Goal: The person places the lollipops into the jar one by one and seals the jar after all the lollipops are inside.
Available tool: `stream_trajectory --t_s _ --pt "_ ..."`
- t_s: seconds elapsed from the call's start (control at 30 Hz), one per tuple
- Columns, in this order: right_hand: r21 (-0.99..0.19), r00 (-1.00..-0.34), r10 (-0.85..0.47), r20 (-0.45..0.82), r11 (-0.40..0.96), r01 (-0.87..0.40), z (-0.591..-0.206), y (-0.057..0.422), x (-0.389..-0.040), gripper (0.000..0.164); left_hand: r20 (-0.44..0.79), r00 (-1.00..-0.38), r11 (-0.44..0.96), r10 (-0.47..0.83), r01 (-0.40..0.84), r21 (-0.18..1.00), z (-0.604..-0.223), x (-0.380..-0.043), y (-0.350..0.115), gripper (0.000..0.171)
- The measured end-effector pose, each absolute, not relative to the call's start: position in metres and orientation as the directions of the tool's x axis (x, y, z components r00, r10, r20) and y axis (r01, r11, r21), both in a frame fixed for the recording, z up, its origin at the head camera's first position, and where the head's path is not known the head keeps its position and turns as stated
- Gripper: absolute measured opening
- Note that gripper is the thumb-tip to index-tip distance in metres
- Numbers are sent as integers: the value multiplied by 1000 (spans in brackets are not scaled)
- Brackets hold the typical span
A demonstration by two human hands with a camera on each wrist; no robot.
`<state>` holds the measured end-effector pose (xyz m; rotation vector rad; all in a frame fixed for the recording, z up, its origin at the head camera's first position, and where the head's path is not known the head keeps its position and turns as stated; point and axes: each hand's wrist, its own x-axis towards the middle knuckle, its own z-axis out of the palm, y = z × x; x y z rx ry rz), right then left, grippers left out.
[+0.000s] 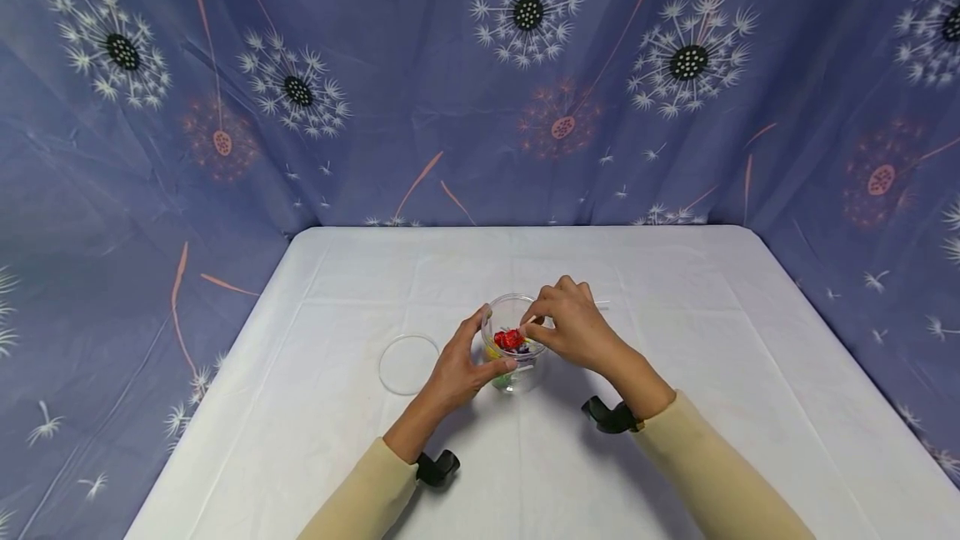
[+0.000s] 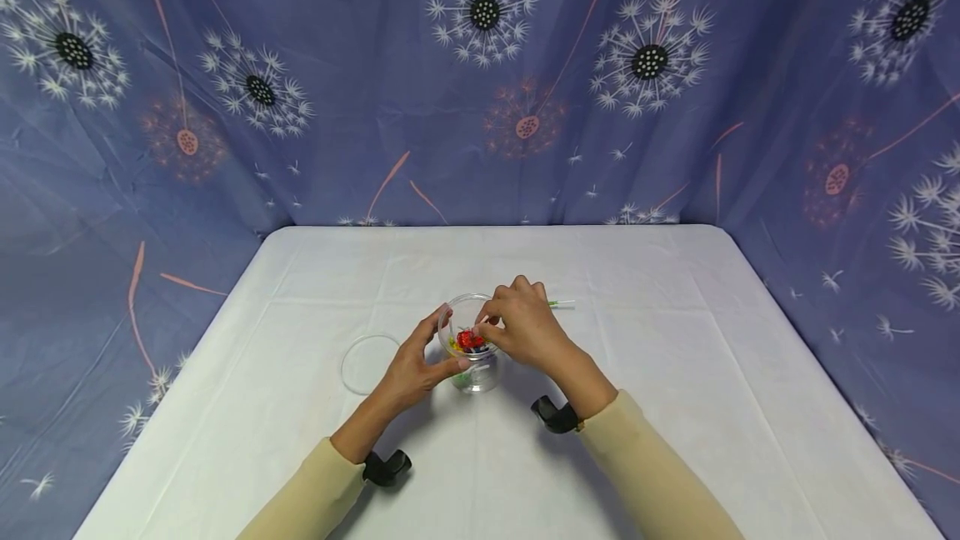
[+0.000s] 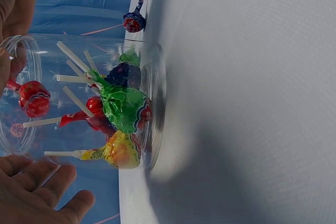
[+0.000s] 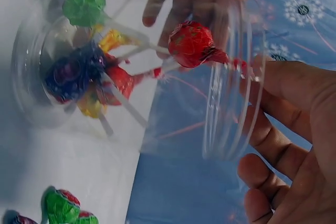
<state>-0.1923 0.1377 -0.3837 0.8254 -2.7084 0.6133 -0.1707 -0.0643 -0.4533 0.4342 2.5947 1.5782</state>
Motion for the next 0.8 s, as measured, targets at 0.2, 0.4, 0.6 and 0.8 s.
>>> stream_trajectory --t_s 0.2,0.4,0.6,0.8 --pt "-264 -802 -499 329 766 -586 -387 128 -191 6 95 -955 429 282 214 878 -453 -171 -65 93" --pt "-260 -806 -501 313 771 -581 -389 122 -190 5 85 -956 427 282 204 881 -453 -170 -65 93" --pt "-294 -809 -469 354 765 -572 -384 129 -189 6 82 -959 428 273 197 882 -454 -171 -64 92" --pt "-371 -826 -385 411 757 -538 -379 152 -190 9 88 -960 429 266 200 881 -453 -170 -64 92"
